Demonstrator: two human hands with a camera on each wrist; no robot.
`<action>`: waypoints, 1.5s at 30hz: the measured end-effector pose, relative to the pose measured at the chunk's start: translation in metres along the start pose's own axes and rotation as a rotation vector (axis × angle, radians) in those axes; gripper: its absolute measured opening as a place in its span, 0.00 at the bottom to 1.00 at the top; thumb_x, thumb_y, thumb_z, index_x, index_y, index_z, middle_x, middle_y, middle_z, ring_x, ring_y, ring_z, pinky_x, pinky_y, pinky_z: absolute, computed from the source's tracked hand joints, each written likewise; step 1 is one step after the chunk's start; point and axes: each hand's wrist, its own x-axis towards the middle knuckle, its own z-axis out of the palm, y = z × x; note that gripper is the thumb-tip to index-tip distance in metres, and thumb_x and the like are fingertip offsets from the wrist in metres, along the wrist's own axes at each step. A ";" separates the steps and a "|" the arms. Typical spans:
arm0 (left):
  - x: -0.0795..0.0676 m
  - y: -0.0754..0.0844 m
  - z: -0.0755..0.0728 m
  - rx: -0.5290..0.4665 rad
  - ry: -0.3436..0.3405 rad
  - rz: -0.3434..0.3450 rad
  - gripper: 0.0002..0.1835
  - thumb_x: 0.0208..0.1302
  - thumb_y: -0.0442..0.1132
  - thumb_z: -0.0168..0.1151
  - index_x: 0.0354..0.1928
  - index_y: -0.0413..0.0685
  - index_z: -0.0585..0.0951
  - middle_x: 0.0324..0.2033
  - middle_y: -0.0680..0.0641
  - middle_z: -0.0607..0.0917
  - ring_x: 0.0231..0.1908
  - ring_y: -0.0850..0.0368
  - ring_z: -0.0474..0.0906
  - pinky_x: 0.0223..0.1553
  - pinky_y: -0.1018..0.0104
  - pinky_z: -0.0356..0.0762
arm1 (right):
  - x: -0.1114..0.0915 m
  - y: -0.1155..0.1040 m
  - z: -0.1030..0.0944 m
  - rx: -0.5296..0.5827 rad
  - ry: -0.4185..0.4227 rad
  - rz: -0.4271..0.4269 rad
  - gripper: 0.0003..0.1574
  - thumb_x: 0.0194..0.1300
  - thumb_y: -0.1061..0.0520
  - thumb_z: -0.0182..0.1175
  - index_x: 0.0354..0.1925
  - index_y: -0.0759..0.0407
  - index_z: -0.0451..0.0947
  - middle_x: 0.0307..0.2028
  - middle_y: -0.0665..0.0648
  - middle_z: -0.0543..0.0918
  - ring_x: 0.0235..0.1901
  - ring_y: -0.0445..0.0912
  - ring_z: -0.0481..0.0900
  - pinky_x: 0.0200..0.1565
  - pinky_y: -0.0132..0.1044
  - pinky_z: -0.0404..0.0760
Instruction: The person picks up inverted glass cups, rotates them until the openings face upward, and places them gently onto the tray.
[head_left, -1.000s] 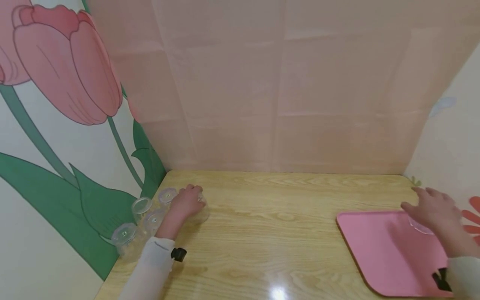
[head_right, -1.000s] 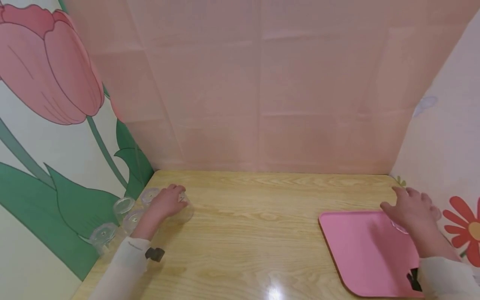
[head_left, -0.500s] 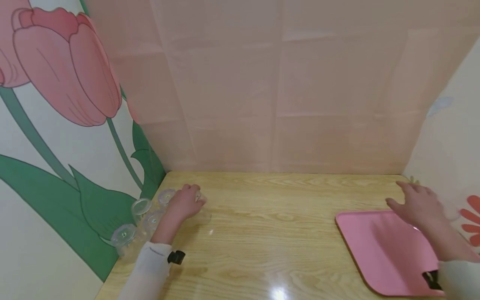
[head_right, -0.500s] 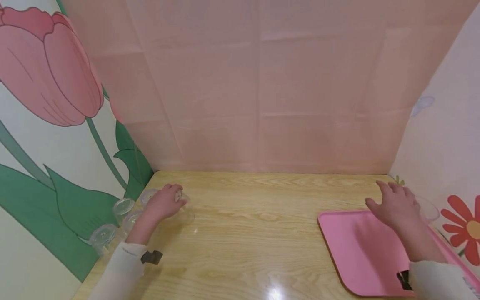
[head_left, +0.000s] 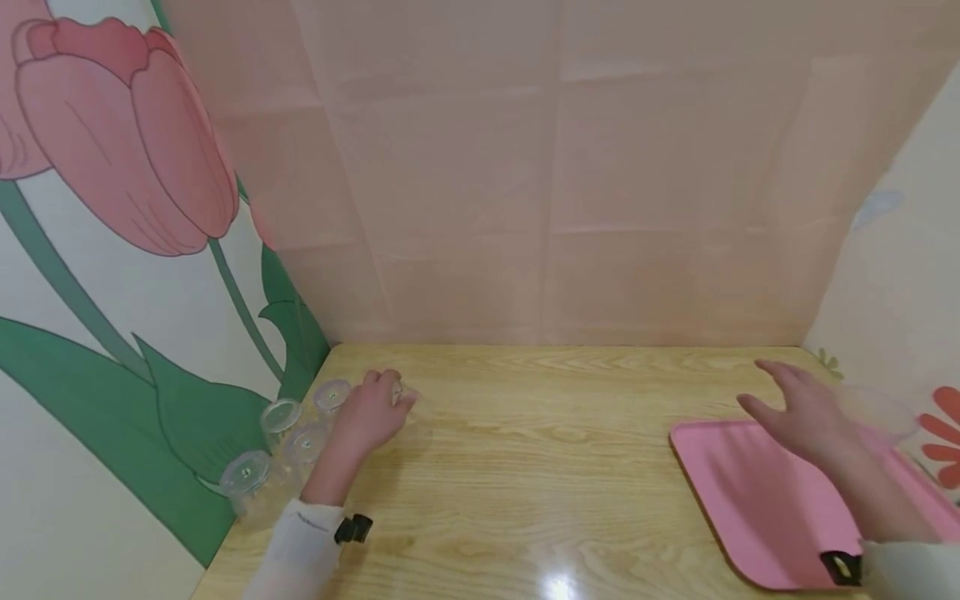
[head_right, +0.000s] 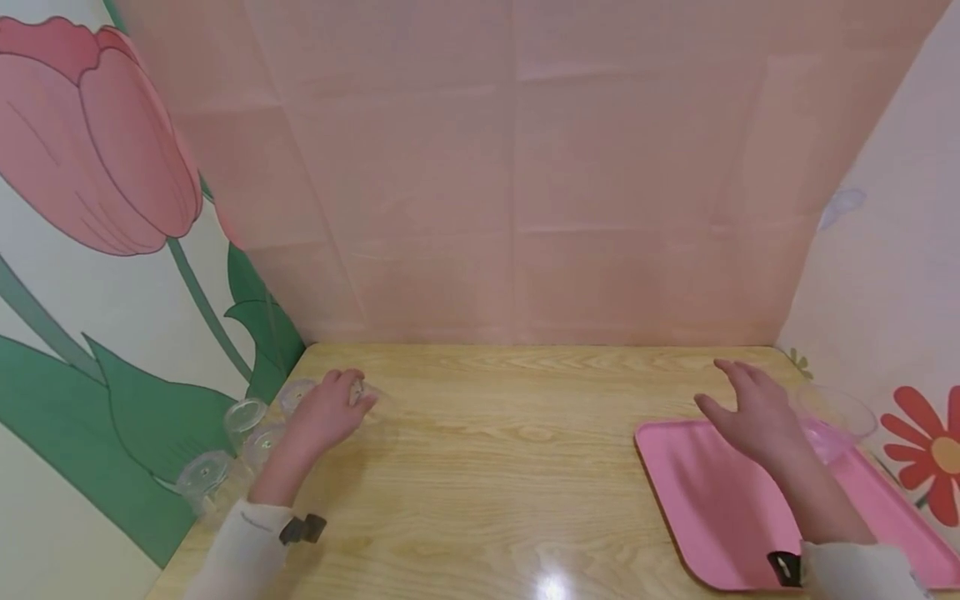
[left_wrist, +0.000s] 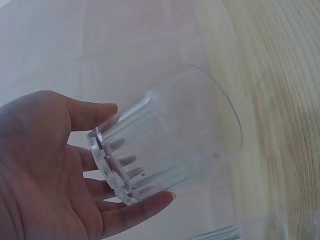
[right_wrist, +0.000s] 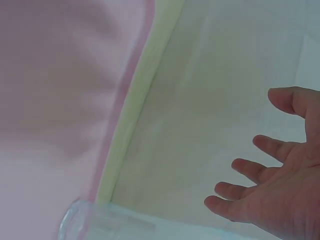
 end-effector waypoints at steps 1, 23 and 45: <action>-0.001 0.001 0.000 -0.001 0.007 0.002 0.30 0.74 0.54 0.57 0.66 0.39 0.73 0.60 0.32 0.75 0.52 0.32 0.77 0.51 0.38 0.77 | 0.000 -0.004 0.000 0.008 0.005 -0.010 0.42 0.73 0.51 0.60 0.70 0.79 0.57 0.61 0.87 0.62 0.58 0.82 0.59 0.53 0.77 0.60; -0.013 0.032 -0.001 -0.233 0.025 -0.002 0.29 0.76 0.55 0.54 0.69 0.43 0.71 0.61 0.35 0.74 0.54 0.36 0.78 0.53 0.39 0.76 | -0.011 -0.061 0.019 0.211 0.044 -0.065 0.38 0.73 0.53 0.61 0.71 0.71 0.62 0.66 0.81 0.64 0.63 0.79 0.60 0.57 0.78 0.60; -0.029 0.062 0.004 -0.499 -0.033 0.081 0.29 0.76 0.56 0.54 0.69 0.45 0.71 0.64 0.38 0.75 0.58 0.38 0.77 0.56 0.40 0.77 | -0.022 -0.131 0.039 0.405 -0.052 -0.111 0.38 0.74 0.51 0.61 0.74 0.63 0.61 0.71 0.71 0.63 0.66 0.72 0.63 0.58 0.72 0.67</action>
